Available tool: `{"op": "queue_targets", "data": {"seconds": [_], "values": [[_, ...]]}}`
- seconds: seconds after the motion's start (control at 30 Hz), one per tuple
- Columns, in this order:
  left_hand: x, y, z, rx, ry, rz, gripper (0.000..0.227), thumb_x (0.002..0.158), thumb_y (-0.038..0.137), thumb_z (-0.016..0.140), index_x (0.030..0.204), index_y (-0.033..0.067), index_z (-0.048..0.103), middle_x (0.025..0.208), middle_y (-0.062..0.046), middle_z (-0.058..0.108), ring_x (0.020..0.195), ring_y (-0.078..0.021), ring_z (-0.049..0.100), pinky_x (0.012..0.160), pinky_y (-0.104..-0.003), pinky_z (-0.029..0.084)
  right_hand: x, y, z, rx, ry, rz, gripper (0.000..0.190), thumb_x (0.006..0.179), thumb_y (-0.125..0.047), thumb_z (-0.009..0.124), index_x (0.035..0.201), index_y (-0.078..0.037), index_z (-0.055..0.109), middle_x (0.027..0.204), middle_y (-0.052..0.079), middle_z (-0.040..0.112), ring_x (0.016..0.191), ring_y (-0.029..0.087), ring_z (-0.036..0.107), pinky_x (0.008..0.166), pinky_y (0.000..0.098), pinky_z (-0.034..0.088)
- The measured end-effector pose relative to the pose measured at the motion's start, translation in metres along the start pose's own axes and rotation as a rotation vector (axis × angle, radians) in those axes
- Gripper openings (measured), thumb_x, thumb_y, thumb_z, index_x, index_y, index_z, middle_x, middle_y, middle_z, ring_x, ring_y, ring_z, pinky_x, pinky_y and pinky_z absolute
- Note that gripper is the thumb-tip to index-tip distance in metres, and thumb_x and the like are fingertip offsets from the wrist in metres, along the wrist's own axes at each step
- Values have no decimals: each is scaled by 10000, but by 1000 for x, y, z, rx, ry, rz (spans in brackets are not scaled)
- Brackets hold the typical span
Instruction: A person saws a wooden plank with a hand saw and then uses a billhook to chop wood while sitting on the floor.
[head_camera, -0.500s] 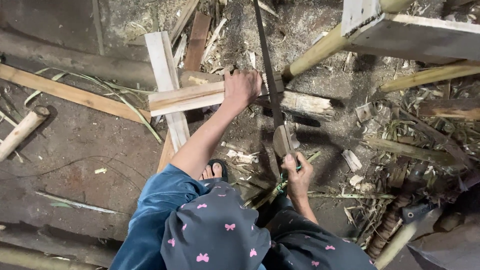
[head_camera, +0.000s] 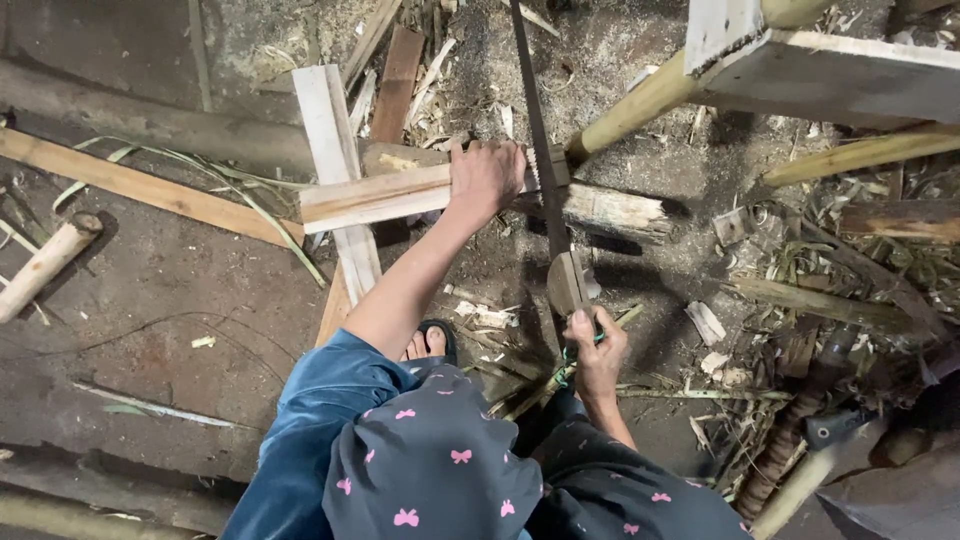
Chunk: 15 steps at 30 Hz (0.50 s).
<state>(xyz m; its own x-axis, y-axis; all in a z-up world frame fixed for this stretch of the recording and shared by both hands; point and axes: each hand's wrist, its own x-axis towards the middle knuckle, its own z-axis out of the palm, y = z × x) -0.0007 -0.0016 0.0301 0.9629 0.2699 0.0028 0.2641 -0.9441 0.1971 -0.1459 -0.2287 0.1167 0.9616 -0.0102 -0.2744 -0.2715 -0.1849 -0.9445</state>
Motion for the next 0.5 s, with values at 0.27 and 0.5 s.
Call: {"op": "queue_targets", "data": {"seconds": [0.27,0.5], "values": [[-3,1,-4,-2,-4,-16,411,878,396,356,732,197,685,745,-72,699,775,-311,668,741,-502,399,1,11,-4,-61,-12,-23,360,885,-378,620,675,-85,611,530,72,584,555,130,510,580,255,431],[4,-3,15,39,-105,-8,393,869,393,348,794,208,686,789,-49,702,826,-296,654,731,-478,387,-1,-21,-4,119,-256,-18,295,778,-302,670,880,-29,623,676,114,614,658,142,546,620,298,472]]}}
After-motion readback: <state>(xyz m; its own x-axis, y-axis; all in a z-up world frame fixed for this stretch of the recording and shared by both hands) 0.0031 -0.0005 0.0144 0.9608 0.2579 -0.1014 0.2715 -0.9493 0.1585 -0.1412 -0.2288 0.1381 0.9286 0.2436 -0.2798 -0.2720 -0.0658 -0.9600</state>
